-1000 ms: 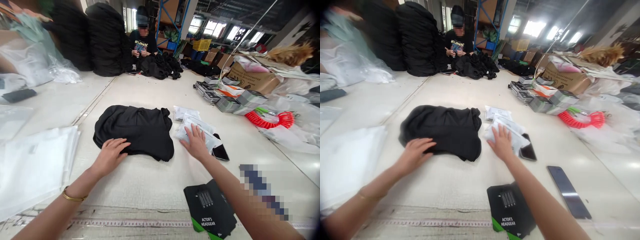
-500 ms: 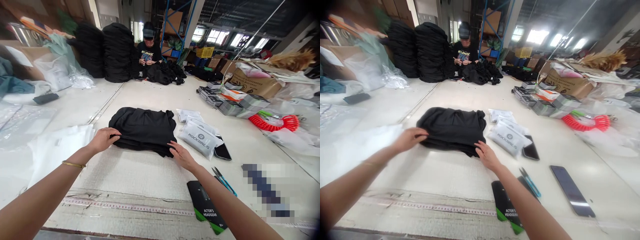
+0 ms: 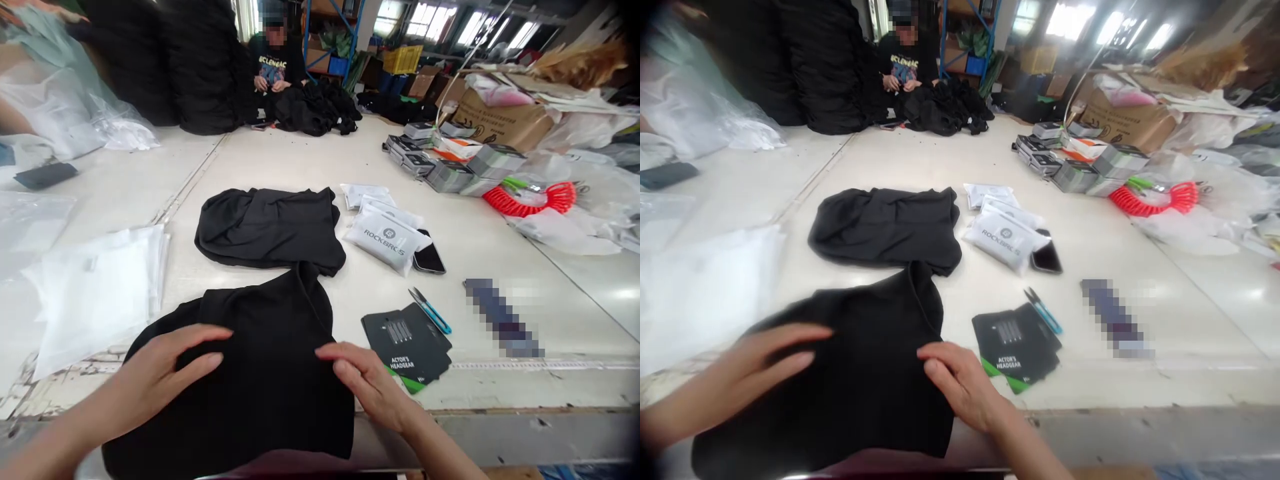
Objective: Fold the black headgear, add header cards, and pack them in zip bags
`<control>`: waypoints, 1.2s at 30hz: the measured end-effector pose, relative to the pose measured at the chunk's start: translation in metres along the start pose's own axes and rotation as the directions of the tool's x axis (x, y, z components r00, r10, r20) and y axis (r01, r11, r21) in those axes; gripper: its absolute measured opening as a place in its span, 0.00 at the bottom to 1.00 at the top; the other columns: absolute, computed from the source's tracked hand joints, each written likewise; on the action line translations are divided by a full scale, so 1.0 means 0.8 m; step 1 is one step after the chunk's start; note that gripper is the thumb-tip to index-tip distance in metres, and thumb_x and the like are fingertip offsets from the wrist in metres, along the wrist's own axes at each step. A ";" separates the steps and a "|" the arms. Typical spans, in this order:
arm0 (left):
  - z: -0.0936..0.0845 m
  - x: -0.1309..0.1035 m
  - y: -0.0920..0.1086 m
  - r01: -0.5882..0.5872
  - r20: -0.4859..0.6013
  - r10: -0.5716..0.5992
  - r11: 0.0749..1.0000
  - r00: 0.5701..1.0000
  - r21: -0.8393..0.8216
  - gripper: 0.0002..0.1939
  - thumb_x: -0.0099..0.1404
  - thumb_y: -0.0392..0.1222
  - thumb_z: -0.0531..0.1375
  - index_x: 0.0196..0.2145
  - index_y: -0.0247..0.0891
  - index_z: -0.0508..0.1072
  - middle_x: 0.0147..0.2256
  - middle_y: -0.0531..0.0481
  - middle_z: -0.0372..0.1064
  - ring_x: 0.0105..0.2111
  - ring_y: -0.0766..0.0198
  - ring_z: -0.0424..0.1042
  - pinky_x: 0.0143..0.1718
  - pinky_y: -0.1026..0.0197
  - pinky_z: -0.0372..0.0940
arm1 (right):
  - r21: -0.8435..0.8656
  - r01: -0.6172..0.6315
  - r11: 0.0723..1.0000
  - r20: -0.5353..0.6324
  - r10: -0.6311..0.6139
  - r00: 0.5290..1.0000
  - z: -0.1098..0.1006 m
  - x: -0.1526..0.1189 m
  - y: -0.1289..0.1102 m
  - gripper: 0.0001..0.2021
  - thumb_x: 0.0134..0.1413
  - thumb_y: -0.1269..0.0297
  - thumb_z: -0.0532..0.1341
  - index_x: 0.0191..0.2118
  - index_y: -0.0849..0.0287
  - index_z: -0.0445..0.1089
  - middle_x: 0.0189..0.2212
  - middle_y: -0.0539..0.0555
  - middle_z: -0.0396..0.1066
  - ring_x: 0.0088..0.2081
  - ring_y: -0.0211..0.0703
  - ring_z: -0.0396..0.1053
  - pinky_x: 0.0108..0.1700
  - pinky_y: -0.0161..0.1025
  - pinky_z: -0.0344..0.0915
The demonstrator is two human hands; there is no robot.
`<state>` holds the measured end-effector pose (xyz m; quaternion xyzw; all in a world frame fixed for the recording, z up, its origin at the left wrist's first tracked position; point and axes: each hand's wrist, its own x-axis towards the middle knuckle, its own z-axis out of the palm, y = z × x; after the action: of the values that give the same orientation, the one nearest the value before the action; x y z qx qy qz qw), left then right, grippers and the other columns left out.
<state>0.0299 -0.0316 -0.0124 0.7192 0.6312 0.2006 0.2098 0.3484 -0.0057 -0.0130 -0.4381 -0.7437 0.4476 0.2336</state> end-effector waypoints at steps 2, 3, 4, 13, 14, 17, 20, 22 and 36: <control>0.032 0.027 0.017 -0.150 0.126 0.132 0.978 0.983 0.144 0.23 0.64 0.54 0.52 0.56 0.52 0.62 0.56 0.52 0.61 0.55 0.54 0.61 0.56 0.49 0.55 | -0.046 0.046 0.998 -0.117 -0.051 0.992 0.032 0.006 0.003 0.16 0.60 0.61 0.51 0.51 0.56 0.66 0.51 0.56 0.68 0.52 0.44 0.65 0.54 0.43 0.62; 0.050 0.040 0.023 -0.201 0.134 0.175 0.954 0.975 0.223 0.24 0.65 0.53 0.51 0.58 0.52 0.59 0.59 0.50 0.56 0.58 0.51 0.56 0.58 0.43 0.49 | -0.078 0.103 0.992 -0.109 -0.111 0.988 0.047 0.009 0.005 0.18 0.59 0.61 0.52 0.54 0.57 0.63 0.55 0.57 0.64 0.56 0.44 0.61 0.57 0.44 0.59; 0.067 0.051 0.027 -0.212 0.117 0.185 0.932 0.976 0.295 0.25 0.65 0.53 0.50 0.59 0.51 0.57 0.61 0.48 0.53 0.60 0.49 0.51 0.58 0.38 0.44 | -0.111 0.171 0.979 -0.071 -0.180 0.981 0.061 0.012 0.008 0.20 0.58 0.61 0.54 0.56 0.57 0.61 0.57 0.57 0.60 0.59 0.45 0.56 0.59 0.46 0.56; 0.098 0.053 0.012 -0.159 0.056 0.150 0.872 0.987 0.463 0.31 0.64 0.61 0.46 0.62 0.51 0.51 0.63 0.46 0.45 0.62 0.45 0.44 0.57 0.34 0.38 | -0.245 -0.053 0.968 -0.417 -0.056 0.907 0.061 0.003 0.028 0.19 0.60 0.64 0.51 0.56 0.57 0.58 0.59 0.60 0.56 0.59 0.50 0.55 0.58 0.54 0.58; 0.097 0.052 0.012 -0.156 0.054 0.148 0.871 0.988 0.466 0.31 0.64 0.61 0.46 0.62 0.51 0.51 0.63 0.46 0.44 0.62 0.45 0.44 0.57 0.35 0.38 | -0.267 0.003 0.964 -0.390 -0.111 0.914 0.062 0.001 0.028 0.19 0.59 0.65 0.52 0.56 0.56 0.59 0.58 0.60 0.57 0.59 0.49 0.55 0.58 0.53 0.58; 0.098 0.049 0.010 -0.149 0.044 0.145 0.872 0.988 0.467 0.31 0.64 0.61 0.46 0.62 0.50 0.51 0.63 0.46 0.45 0.62 0.45 0.44 0.57 0.35 0.37 | -0.309 0.045 0.950 -0.364 -0.162 0.917 0.070 -0.004 0.034 0.17 0.58 0.68 0.53 0.53 0.57 0.62 0.55 0.60 0.61 0.56 0.49 0.59 0.56 0.51 0.62; 0.098 0.040 0.005 -0.139 0.034 0.139 0.877 0.990 0.460 0.30 0.64 0.60 0.46 0.62 0.50 0.51 0.63 0.47 0.45 0.62 0.45 0.44 0.57 0.35 0.37 | -0.295 -0.039 0.955 -0.432 -0.097 0.897 0.072 -0.010 0.050 0.14 0.58 0.67 0.53 0.50 0.58 0.64 0.50 0.60 0.66 0.52 0.49 0.64 0.53 0.51 0.65; 0.094 0.034 0.002 -0.133 0.037 0.130 0.884 0.991 0.448 0.30 0.64 0.60 0.47 0.61 0.51 0.52 0.63 0.46 0.45 0.62 0.44 0.44 0.56 0.34 0.37 | -0.271 -0.081 0.959 -0.476 -0.061 0.877 0.068 -0.015 0.058 0.14 0.58 0.66 0.53 0.49 0.58 0.65 0.48 0.60 0.68 0.50 0.49 0.66 0.51 0.51 0.66; 0.124 0.170 0.066 0.046 -0.201 -0.016 0.988 0.980 0.147 0.22 0.51 0.54 0.63 0.37 0.35 0.72 0.46 0.36 0.65 0.48 0.43 0.63 0.49 0.44 0.57 | -0.251 -0.009 0.968 -0.567 -0.140 0.811 0.077 -0.010 0.055 0.09 0.55 0.70 0.54 0.39 0.54 0.69 0.34 0.54 0.71 0.38 0.46 0.68 0.40 0.45 0.68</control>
<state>0.1451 0.0923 -0.0622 0.6995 0.6734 0.2200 0.0938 0.3261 -0.0313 -0.0817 -0.5526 -0.7005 0.1902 0.4096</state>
